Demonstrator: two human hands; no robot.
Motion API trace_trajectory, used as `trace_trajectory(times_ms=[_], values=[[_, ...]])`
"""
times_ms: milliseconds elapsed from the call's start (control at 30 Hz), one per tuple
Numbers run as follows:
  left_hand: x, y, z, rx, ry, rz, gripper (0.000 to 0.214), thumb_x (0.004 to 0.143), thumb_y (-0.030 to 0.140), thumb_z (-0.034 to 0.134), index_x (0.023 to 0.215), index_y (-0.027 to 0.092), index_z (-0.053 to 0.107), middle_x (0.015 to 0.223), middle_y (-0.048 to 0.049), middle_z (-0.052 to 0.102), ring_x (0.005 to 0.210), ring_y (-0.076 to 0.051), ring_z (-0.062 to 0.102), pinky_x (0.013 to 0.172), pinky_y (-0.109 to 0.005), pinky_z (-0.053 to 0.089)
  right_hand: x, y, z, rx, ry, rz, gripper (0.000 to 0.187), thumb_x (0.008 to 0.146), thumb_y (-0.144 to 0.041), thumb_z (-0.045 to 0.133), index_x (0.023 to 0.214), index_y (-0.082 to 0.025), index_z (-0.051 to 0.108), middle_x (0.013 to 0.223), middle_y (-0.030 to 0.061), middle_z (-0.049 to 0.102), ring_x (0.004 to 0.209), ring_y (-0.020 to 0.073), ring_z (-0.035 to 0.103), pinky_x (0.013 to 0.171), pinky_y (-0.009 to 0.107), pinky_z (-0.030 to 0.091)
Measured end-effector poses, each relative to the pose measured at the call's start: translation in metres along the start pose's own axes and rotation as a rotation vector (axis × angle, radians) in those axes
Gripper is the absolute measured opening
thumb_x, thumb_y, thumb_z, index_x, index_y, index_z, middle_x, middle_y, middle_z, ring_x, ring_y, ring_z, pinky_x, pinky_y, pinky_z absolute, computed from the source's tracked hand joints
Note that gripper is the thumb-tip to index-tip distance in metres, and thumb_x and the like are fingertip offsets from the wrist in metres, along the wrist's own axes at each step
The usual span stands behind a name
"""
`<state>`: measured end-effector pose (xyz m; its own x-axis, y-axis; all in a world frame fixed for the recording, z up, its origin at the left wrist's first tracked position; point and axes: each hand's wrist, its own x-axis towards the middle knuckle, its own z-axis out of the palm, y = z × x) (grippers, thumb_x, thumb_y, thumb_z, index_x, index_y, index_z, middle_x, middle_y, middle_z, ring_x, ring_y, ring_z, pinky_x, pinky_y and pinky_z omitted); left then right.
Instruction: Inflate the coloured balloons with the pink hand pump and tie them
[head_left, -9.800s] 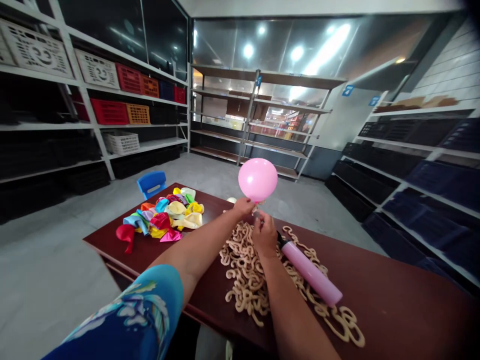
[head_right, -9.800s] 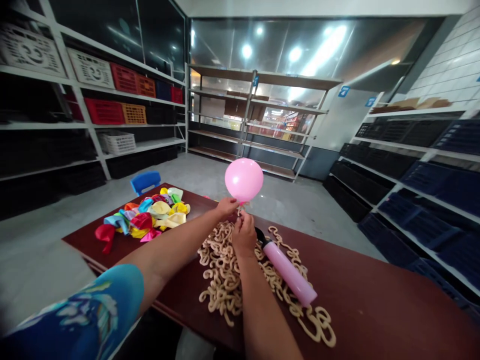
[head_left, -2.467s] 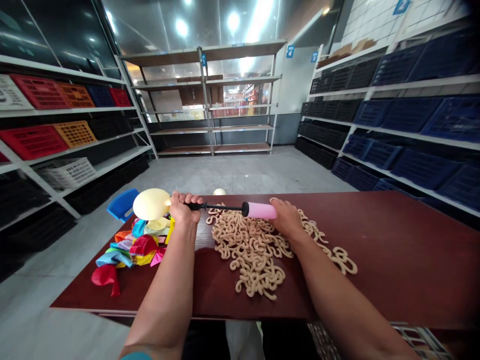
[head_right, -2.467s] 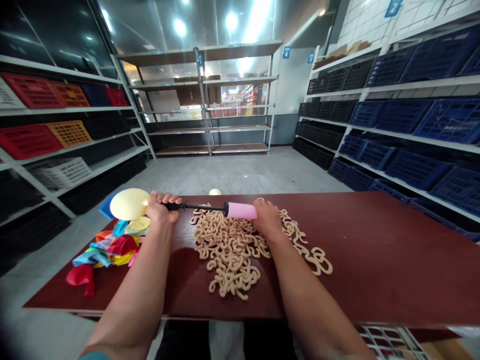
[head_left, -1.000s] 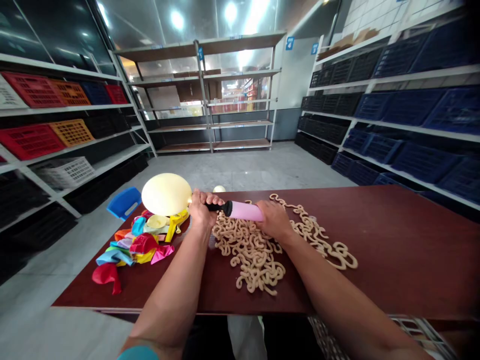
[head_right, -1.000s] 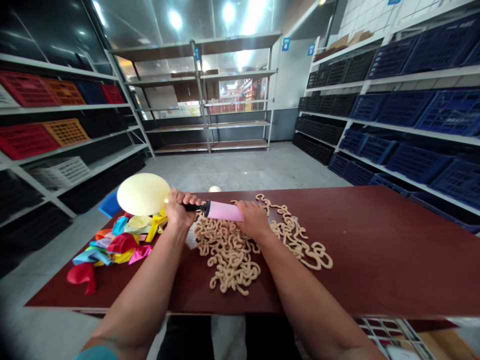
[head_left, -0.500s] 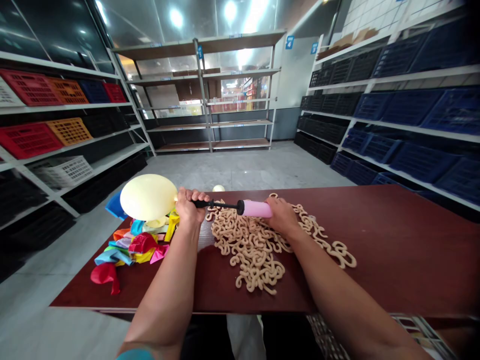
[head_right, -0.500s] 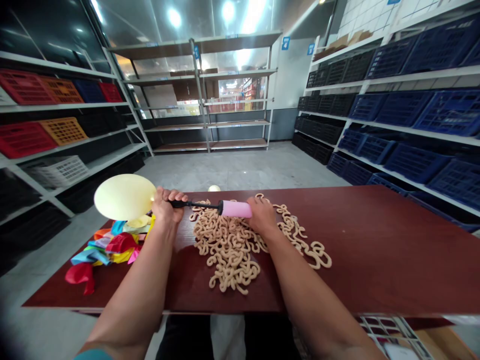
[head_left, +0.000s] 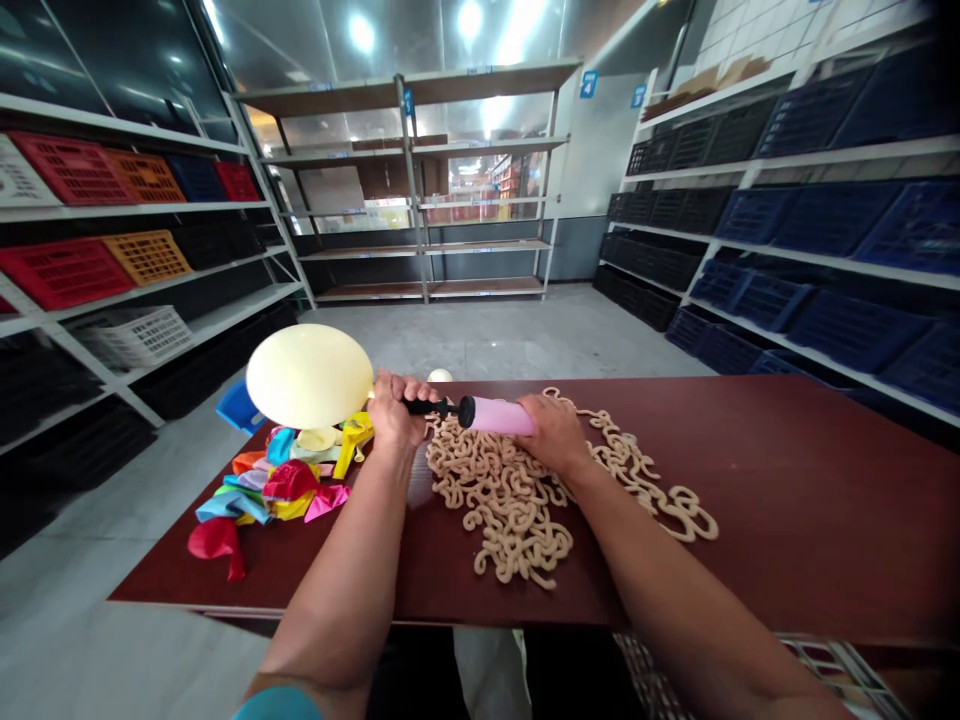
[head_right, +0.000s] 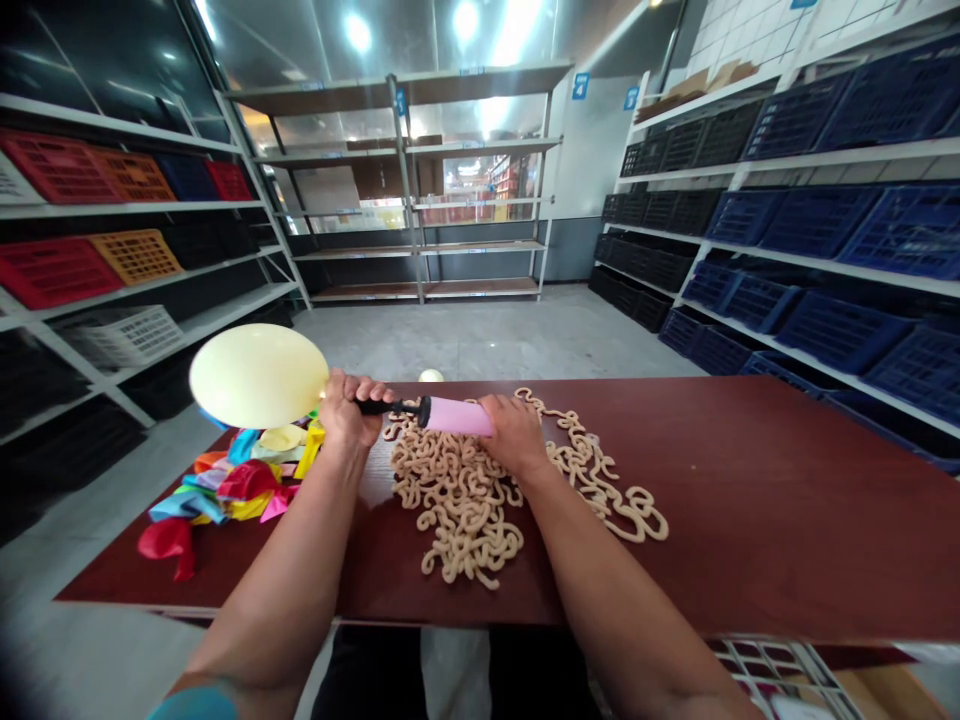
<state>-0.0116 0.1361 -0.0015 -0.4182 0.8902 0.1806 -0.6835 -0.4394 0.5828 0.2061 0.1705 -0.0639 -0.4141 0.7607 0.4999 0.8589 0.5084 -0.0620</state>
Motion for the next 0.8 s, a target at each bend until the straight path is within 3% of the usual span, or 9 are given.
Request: trace_trajectory(times_ms=[233, 367, 600, 800], values=[[0.017, 0.025, -0.021, -0.031, 0.092, 0.084, 0.042, 0.082, 0.041, 0.043, 0.055, 0.019, 0.021, 0.045, 0.0054, 0.026, 0.039, -0.009, 0.036, 0.044, -0.026, 0.036, -0.001, 0.024, 0.002, -0.072, -0.016, 0.155, 0.030, 0.072, -0.029, 0.056, 0.101, -0.024, 0.052, 0.100, 0.0056, 0.056, 0.092, 0.0220, 0.044, 0.073, 0.032, 0.027], [0.015, 0.014, -0.019, -0.039, 0.070, 0.055, 0.042, 0.082, 0.040, 0.045, 0.055, 0.019, 0.019, 0.046, 0.0056, 0.026, 0.039, -0.009, 0.035, 0.044, -0.025, 0.036, -0.001, 0.019, 0.004, -0.052, -0.053, 0.112, 0.029, 0.070, -0.027, 0.056, 0.098, -0.020, 0.051, 0.096, 0.0064, 0.056, 0.087, 0.0208, 0.045, 0.069, 0.029, 0.028], [-0.005, -0.016, 0.000, -0.045, -0.047, -0.069, 0.046, 0.081, 0.044, 0.048, 0.055, 0.018, 0.020, 0.048, 0.0048, 0.027, 0.043, -0.009, 0.038, 0.046, -0.026, 0.037, -0.005, -0.009, 0.002, 0.045, 0.016, -0.040, 0.032, 0.073, -0.029, 0.054, 0.103, -0.018, 0.051, 0.094, 0.0074, 0.057, 0.088, 0.0213, 0.046, 0.076, 0.030, 0.031], [-0.004, -0.012, 0.000, -0.007, -0.020, -0.046, 0.045, 0.081, 0.043, 0.047, 0.055, 0.019, 0.020, 0.047, 0.0048, 0.028, 0.043, -0.009, 0.039, 0.047, -0.027, 0.039, -0.002, -0.008, 0.000, 0.055, 0.025, -0.056, 0.032, 0.073, -0.027, 0.054, 0.104, -0.018, 0.052, 0.095, 0.0074, 0.057, 0.089, 0.0219, 0.046, 0.079, 0.032, 0.030]])
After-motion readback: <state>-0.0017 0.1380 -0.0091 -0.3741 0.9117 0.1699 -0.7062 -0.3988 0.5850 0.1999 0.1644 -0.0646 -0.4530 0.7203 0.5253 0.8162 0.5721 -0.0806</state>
